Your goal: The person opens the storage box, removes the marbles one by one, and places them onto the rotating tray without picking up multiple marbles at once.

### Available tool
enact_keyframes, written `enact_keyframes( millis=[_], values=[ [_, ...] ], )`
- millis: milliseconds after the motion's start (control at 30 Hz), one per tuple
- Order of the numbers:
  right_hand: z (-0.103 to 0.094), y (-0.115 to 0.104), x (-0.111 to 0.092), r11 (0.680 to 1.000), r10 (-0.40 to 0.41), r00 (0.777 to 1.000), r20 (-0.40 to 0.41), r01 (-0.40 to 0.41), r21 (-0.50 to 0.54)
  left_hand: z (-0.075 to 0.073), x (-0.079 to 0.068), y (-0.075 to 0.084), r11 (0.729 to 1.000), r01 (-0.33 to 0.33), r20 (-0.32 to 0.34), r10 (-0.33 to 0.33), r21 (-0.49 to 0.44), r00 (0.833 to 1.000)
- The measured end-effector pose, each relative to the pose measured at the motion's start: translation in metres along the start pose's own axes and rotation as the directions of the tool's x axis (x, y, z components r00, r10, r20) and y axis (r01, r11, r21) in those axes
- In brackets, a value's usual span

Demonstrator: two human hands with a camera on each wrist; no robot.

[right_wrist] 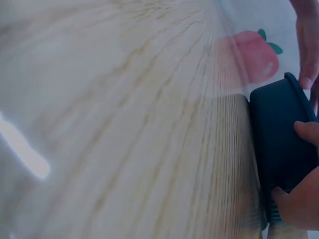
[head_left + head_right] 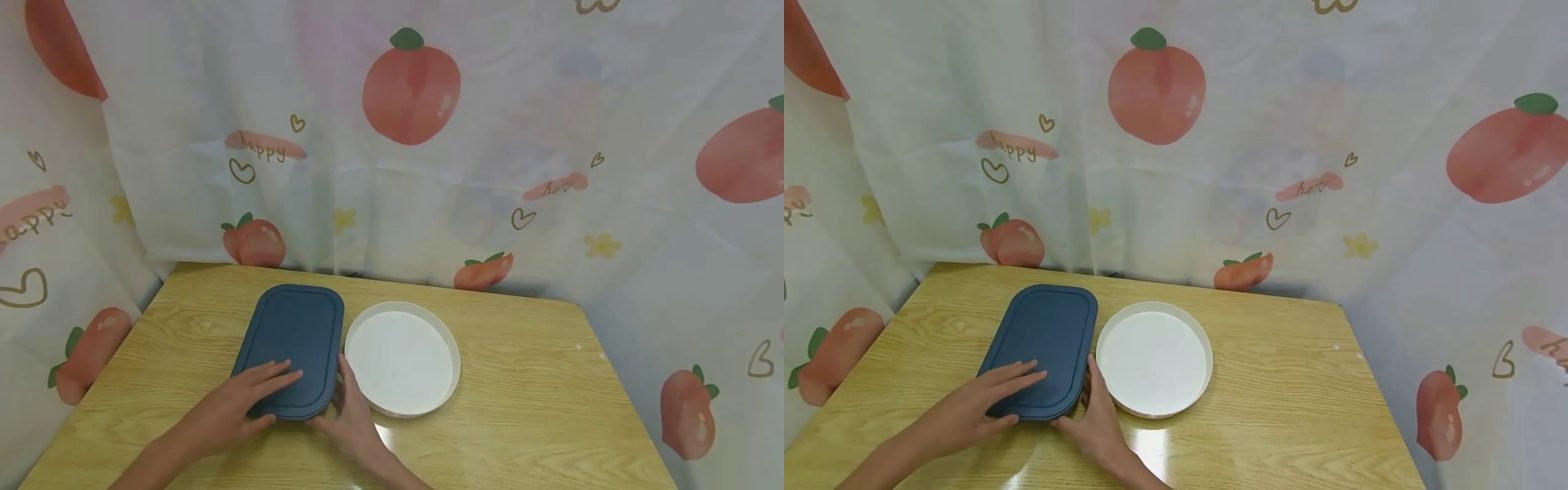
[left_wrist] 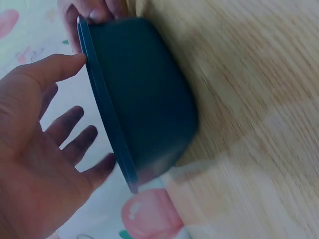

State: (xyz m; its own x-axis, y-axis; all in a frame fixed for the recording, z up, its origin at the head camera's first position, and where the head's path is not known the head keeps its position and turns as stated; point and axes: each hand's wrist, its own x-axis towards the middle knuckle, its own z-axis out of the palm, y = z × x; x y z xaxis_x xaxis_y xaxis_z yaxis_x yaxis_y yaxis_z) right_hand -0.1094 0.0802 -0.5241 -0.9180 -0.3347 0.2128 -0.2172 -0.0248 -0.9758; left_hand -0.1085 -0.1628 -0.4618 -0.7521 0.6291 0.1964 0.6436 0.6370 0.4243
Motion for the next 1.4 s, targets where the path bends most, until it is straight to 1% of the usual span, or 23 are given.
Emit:
enact_keyframes(
  millis=[133, 267, 367, 500, 533, 667, 767, 900, 1067, 1300, 1400],
  values=[
    [0.000, 0.001, 0.000, 1.000, 0.010, 1.000, 0.003, -0.010, 0.027, 0.002, 0.002, 0.007, 0.998, -0.023, 0.062, 0.020, 0.059, 0.998],
    [0.000, 0.000, -0.001, 0.997, 0.072, 0.997, -0.014, -0.072, -0.016, 0.003, 0.004, 0.012, 0.993, -0.035, 0.093, 0.024, 0.117, 0.995],
    [0.001, -0.001, -0.002, 0.992, 0.114, 0.993, -0.027, -0.115, -0.050, 0.006, 0.004, 0.015, 0.983, -0.050, 0.068, 0.039, 0.175, 0.997],
    [0.001, -0.001, -0.002, 0.991, 0.126, 0.992, -0.027, -0.128, -0.045, 0.010, 0.004, 0.023, 0.966, -0.042, 0.040, 0.033, 0.254, 0.999],
    [0.001, 0.000, -0.002, 0.991, 0.126, 0.992, -0.025, -0.127, -0.044, 0.010, 0.003, 0.025, 0.965, -0.035, 0.045, 0.025, 0.258, 0.999],
    [0.001, 0.002, -0.002, 0.992, 0.115, 0.993, -0.021, -0.116, -0.042, 0.010, 0.002, 0.030, 0.970, -0.015, 0.097, -0.008, 0.242, 0.995],
    [0.001, 0.002, -0.002, 0.993, 0.112, 0.993, -0.021, -0.113, -0.041, 0.010, 0.000, 0.031, 0.974, -0.016, 0.129, -0.013, 0.224, 0.992],
    [0.001, 0.002, -0.002, 0.991, 0.127, 0.991, -0.030, -0.128, -0.043, 0.012, -0.002, 0.031, 0.978, -0.021, 0.145, -0.010, 0.207, 0.989],
    [0.002, 0.001, -0.002, 0.989, 0.140, 0.989, -0.038, -0.142, -0.048, 0.013, -0.005, 0.032, 0.979, -0.024, 0.141, -0.005, 0.203, 0.990],
    [0.002, 0.002, -0.002, 0.989, 0.138, 0.990, -0.038, -0.139, -0.040, 0.014, -0.008, 0.031, 0.972, -0.059, 0.091, 0.039, 0.228, 0.995],
    [0.002, 0.003, -0.002, 0.991, 0.131, 0.991, -0.035, -0.132, -0.037, 0.014, -0.009, 0.030, 0.970, -0.064, 0.076, 0.048, 0.235, 0.996]
  ],
)
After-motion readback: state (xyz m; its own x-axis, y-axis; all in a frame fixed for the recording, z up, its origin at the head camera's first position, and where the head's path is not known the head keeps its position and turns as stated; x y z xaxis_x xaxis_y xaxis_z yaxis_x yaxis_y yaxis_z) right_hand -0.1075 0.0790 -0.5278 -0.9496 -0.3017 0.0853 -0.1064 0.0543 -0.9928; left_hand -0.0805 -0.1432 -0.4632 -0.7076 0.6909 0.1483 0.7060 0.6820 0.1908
